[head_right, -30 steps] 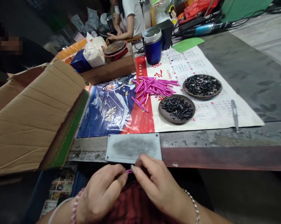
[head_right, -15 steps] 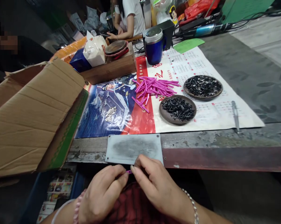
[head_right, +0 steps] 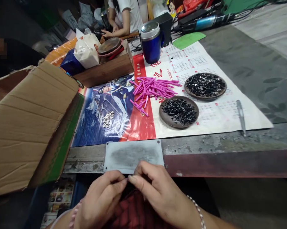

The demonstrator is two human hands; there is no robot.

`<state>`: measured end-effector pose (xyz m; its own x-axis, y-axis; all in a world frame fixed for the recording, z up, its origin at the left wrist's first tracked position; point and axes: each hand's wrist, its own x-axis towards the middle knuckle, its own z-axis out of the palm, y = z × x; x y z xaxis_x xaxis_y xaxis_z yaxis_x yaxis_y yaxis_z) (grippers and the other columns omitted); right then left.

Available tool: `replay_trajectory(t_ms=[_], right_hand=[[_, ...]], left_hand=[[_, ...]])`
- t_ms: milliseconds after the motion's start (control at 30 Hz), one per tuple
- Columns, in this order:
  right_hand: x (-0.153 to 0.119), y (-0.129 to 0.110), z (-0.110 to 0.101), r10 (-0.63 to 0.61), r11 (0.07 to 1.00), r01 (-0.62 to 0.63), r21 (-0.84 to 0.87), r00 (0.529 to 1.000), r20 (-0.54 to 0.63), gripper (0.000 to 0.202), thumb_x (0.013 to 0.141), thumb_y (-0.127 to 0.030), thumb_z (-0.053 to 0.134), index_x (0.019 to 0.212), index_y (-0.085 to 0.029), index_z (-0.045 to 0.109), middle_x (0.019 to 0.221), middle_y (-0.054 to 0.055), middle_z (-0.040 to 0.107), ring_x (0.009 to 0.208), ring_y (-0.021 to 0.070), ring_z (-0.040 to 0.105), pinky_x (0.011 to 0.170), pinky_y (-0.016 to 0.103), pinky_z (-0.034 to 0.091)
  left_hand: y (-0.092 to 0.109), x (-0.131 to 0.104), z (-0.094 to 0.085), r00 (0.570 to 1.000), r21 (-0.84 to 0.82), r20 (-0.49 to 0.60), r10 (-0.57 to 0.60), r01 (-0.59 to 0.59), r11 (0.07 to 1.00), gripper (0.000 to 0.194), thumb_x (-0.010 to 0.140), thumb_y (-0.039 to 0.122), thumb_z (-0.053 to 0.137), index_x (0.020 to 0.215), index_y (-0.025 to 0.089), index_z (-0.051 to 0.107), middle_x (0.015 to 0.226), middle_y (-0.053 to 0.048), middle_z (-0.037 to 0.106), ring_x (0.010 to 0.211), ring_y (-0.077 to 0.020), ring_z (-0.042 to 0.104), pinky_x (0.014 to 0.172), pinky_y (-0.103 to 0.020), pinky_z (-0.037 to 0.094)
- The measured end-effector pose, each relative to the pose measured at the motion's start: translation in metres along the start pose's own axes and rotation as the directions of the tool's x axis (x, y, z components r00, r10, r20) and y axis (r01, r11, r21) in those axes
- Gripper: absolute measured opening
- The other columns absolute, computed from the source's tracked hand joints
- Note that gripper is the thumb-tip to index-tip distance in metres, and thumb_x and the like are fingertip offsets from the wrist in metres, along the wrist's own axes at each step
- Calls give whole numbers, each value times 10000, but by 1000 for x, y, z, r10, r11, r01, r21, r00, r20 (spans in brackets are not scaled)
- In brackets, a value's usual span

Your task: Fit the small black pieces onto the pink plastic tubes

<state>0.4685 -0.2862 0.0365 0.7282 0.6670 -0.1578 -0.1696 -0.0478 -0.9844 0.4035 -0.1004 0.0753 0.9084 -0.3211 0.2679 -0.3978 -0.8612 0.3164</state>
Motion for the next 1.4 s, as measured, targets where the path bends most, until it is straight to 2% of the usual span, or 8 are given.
replay_trajectory(t_ms=[200,433,733,833,967,1067,1233,1400], right_hand=[[-15,4,-30,-45,999,36,-40,969,-243,280,1040,-448,446,972,-219,593,686,-32,585,551,97,559,527,191,453],[-21,12,-51,-236,936,105,-336,896,-377,216,1017,-323,495,850,-237,602,624,-21,588,535,125,596,518,212,473],[-18,23,-42,-383,872,194,-449,842,-380,103,983,-211,538,907,-255,593,700,-31,611,586,111,606,583,201,482],[-17,22,-44,-379,870,192,-453,849,-368,97,980,-211,544,908,-254,593,702,-31,608,580,105,602,574,194,481],[-19,24,-46,-373,893,236,-382,864,-338,124,976,-164,525,919,-261,579,695,-28,604,601,112,613,583,201,499],[-24,32,-42,-416,883,266,-387,826,-380,143,946,-133,551,966,-266,598,733,-5,637,650,143,645,613,240,526],[-27,42,-35,-461,859,258,-442,764,-451,170,910,-122,591,997,-264,629,815,45,680,753,212,686,627,298,552],[-13,26,-34,-483,815,260,-518,798,-360,84,927,-161,601,912,-243,616,758,1,667,618,145,642,606,239,522]], left_hand=[[-48,5,-7,998,-97,32,-52,55,994,245,969,51,475,1122,181,614,934,-52,657,801,-139,664,716,-235,531],[-82,5,-13,981,-7,170,-88,91,996,230,966,50,487,1037,197,649,910,-36,658,867,-181,612,766,-321,441],[-49,50,24,955,-165,280,95,-50,985,199,958,73,462,920,176,629,870,-53,588,809,-192,531,727,-316,452],[-47,53,17,941,-192,309,136,-78,978,204,947,63,454,943,171,627,880,-59,600,813,-196,538,726,-320,462],[-70,30,-7,966,-191,258,-17,68,979,258,944,8,429,1019,175,610,920,-56,598,844,-176,568,739,-287,477],[-79,18,-7,972,-173,207,-110,147,974,209,960,24,453,947,177,595,857,-39,566,802,-167,549,712,-279,468],[-57,26,21,980,-219,170,-105,141,966,221,979,77,447,901,179,627,852,-50,576,808,-181,536,722,-311,476],[-39,28,26,983,-319,83,-164,182,930,233,986,95,428,943,176,641,831,-57,601,819,-191,581,719,-319,501]])
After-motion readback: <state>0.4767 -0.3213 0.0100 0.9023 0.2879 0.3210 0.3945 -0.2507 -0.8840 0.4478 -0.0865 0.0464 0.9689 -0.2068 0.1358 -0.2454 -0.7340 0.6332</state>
